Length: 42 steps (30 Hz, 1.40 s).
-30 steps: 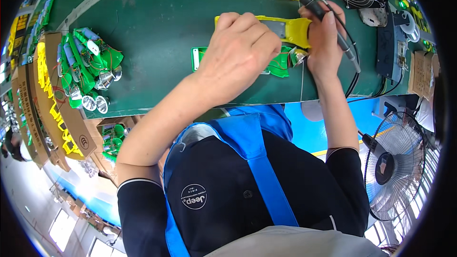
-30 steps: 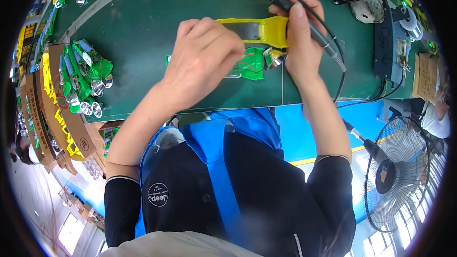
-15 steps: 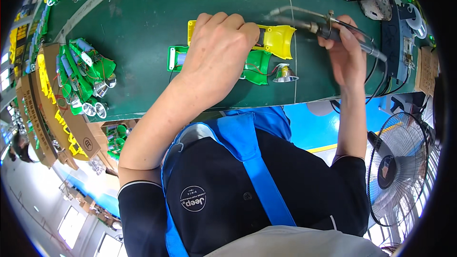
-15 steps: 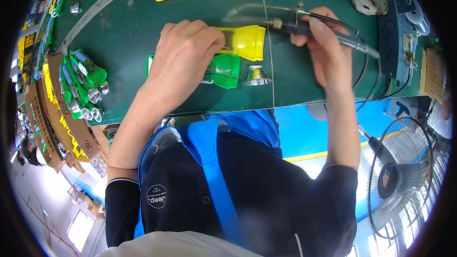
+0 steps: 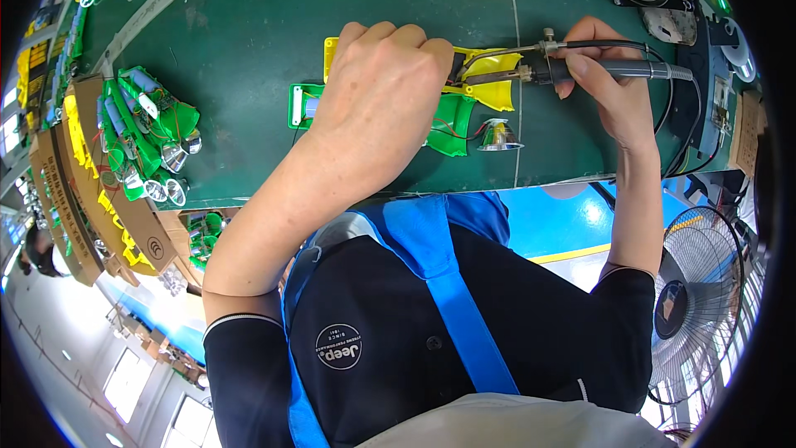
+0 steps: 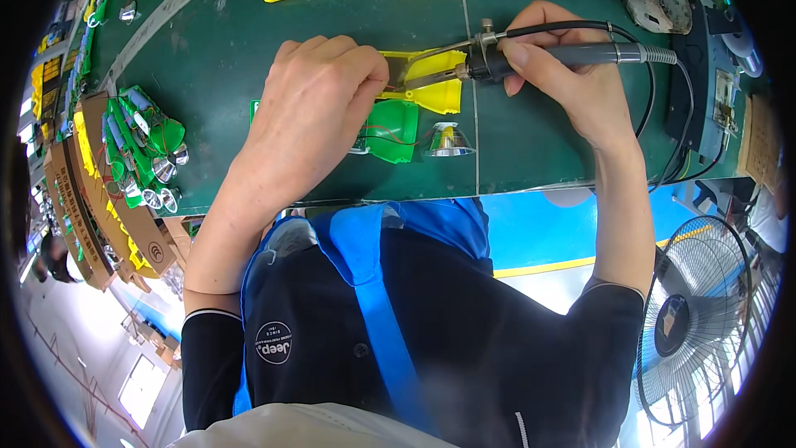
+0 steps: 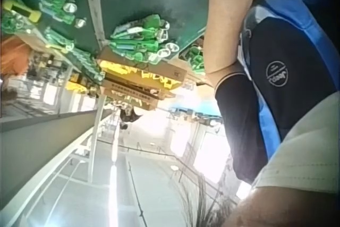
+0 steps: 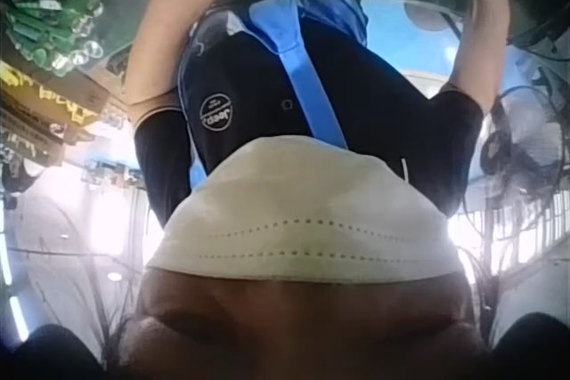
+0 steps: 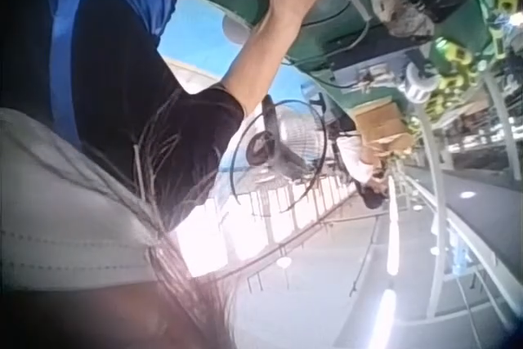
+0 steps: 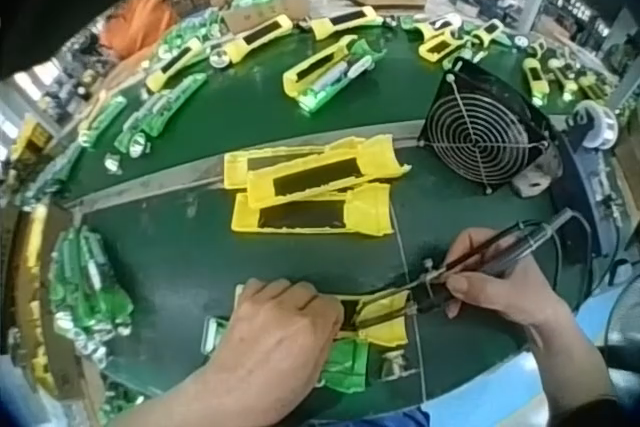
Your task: Soldering internal wiring and circuit boards during the assembly of hand-held flashlights.
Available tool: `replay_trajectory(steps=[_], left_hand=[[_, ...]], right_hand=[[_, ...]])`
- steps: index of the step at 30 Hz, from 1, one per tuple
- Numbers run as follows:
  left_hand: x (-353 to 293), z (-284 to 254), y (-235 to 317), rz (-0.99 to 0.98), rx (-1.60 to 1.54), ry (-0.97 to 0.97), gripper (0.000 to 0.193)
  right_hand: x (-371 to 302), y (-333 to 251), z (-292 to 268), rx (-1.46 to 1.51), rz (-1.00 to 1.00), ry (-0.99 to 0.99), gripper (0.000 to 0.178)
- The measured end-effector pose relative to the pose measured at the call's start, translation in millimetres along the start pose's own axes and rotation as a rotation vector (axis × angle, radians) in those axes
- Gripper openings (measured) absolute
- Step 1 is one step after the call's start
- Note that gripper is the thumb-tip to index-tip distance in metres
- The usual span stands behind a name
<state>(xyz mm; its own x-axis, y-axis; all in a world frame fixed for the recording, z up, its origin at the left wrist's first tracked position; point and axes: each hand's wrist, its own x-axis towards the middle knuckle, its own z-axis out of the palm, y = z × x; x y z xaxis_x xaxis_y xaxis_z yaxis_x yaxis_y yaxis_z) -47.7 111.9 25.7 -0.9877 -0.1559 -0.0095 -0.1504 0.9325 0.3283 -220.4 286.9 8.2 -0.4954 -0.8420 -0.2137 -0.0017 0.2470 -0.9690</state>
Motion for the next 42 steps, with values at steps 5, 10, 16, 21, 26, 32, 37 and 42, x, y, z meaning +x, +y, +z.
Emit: replay_trajectory(steps=[5, 10, 16, 21, 26, 32, 37, 42], left_hand=[[0.9, -0.3, 0.5, -0.004, 0.008, -0.013, 0.004], [1.2, -0.6, 1.2, -0.016, -0.008, -0.013, 0.007], [0.9, 0.8, 0.5, -0.009, -0.016, -0.01, 0.008], [-0.5, 1.0, -0.3, 0.01, -0.014, -0.001, 0.009], [-1.3, 1.2, -6.9, 0.052, 0.038, -0.009, 0.011], [-42.0, -52.5, -57.5, 0.434, 0.182, 0.14, 0.022], [-114.1, -38.9, -77.7, 0.39, 0.058, -0.112, 0.025], [-87.0, -8.6, -65.4, 0.369, -0.337, 0.294, 0.019]], right_hand=[[-2.5, -2.7, -0.4, -0.047, 0.015, -0.006, 0.024], [-14.2, 4.3, -6.3, 0.025, -0.044, 0.095, 0.026], [-28.2, 17.0, -4.5, 0.201, -0.094, 0.182, 0.028], [-34.2, 20.9, 16.6, 0.397, -0.203, 0.295, 0.025], [-34.9, 28.2, 27.1, 0.42, -0.26, 0.331, 0.027], [-49.9, 28.8, 26.3, 0.478, -0.276, 0.387, 0.027], [-40.4, 27.2, 39.0, 0.535, -0.322, 0.372, 0.027], [-33.0, 27.6, 47.2, 0.544, -0.317, 0.331, 0.028]])
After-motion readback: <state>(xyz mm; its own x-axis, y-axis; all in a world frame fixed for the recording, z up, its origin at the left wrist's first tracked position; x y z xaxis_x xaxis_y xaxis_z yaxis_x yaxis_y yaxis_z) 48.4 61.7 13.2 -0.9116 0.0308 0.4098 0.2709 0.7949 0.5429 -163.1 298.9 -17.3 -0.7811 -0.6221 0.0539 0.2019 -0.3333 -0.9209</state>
